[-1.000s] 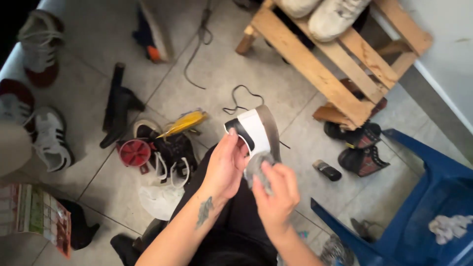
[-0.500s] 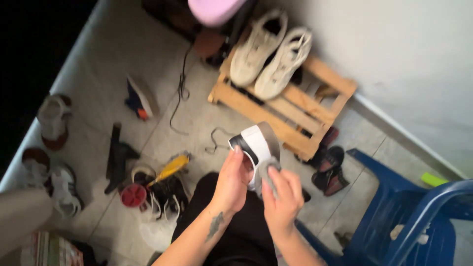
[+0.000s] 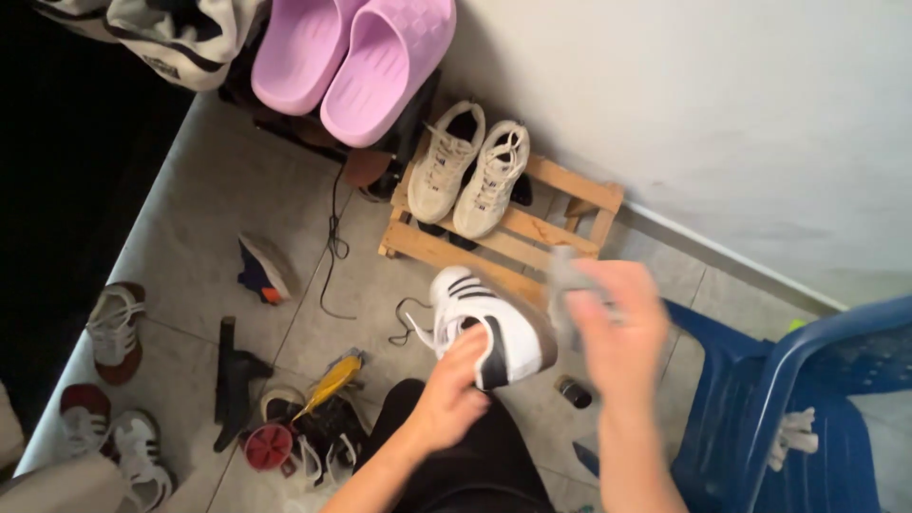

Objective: Cleaning and polishing various shoes and arranging them on a shelf.

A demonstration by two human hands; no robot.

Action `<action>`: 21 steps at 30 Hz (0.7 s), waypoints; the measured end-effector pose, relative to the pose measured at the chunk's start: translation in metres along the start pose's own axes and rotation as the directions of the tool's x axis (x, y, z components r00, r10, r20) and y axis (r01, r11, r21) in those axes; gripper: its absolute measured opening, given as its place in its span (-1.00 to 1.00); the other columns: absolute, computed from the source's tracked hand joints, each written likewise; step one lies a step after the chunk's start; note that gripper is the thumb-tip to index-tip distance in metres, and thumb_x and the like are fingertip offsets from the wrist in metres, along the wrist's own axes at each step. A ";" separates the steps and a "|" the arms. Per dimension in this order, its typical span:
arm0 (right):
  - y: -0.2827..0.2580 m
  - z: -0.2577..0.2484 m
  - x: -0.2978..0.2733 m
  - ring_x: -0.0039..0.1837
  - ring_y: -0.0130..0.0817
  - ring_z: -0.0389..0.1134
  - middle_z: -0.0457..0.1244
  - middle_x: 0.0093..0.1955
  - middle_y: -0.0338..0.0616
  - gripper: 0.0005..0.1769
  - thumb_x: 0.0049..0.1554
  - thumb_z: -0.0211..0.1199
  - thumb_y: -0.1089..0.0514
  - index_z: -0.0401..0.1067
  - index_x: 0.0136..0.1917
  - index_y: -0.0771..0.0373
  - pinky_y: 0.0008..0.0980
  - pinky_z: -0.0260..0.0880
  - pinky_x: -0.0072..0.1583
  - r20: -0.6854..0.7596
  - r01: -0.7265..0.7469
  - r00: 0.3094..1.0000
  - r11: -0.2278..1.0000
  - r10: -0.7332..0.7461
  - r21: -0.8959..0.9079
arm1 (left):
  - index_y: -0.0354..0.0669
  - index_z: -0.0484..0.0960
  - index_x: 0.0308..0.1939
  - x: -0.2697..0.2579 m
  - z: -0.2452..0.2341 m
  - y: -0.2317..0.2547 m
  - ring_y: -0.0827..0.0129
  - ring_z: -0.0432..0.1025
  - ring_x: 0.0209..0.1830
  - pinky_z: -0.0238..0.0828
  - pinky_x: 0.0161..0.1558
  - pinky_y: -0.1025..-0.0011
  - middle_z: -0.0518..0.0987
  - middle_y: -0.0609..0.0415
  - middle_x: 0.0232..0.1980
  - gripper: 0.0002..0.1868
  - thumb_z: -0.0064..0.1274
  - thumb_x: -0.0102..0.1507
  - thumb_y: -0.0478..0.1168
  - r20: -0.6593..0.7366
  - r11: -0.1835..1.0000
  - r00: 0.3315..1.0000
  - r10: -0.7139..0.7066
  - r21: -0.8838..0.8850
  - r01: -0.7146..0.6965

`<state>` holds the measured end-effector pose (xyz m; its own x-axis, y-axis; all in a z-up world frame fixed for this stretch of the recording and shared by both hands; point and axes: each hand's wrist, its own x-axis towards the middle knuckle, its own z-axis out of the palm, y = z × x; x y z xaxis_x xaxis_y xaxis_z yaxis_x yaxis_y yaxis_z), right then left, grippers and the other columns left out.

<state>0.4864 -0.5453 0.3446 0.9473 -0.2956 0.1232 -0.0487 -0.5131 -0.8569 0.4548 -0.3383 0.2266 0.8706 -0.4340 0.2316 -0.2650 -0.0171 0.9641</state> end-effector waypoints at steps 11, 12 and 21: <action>-0.059 -0.021 -0.060 -0.03 -0.43 0.40 0.24 0.00 -0.14 -0.69 -0.13 0.51 0.14 0.60 -0.07 0.14 -0.53 0.47 -0.08 0.214 0.191 0.956 0.980 -0.199 0.059 | -0.34 0.66 -0.10 0.008 -0.024 0.043 0.04 0.35 0.19 0.22 0.33 0.14 0.60 -0.03 -0.03 -0.43 -0.28 0.41 0.10 0.183 0.951 0.983 0.012 -0.307 0.045; -0.063 -0.019 -0.061 -0.05 -0.35 0.40 0.27 -0.05 -0.18 -0.69 -0.17 0.52 0.16 0.57 -0.11 0.13 -0.44 0.45 -0.07 0.290 0.322 0.910 0.945 -0.296 -0.048 | -0.32 0.63 -0.17 0.007 -0.025 0.045 0.05 0.33 0.17 0.23 0.31 0.13 0.58 -0.02 -0.07 -0.44 -0.29 0.39 0.10 0.187 0.953 0.980 0.069 -0.304 -0.009; -0.054 -0.032 -0.075 -0.09 -0.26 0.41 0.30 -0.11 -0.15 -0.76 -0.11 0.46 0.27 0.50 -0.14 0.25 -0.36 0.43 -0.06 0.239 0.217 0.956 0.960 -0.172 -0.179 | -0.29 0.48 -0.43 0.005 -0.023 0.055 -0.07 0.34 0.13 0.23 0.27 0.05 0.53 -0.06 -0.17 -0.52 -0.28 0.38 0.02 0.257 0.942 0.922 0.290 -0.247 -0.228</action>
<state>0.4076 -0.5210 0.3972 0.9894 -0.0014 0.1449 0.1024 -0.7010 -0.7057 0.4540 -0.3206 0.2842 0.6194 -0.6362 0.4599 -0.3453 0.3053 0.8874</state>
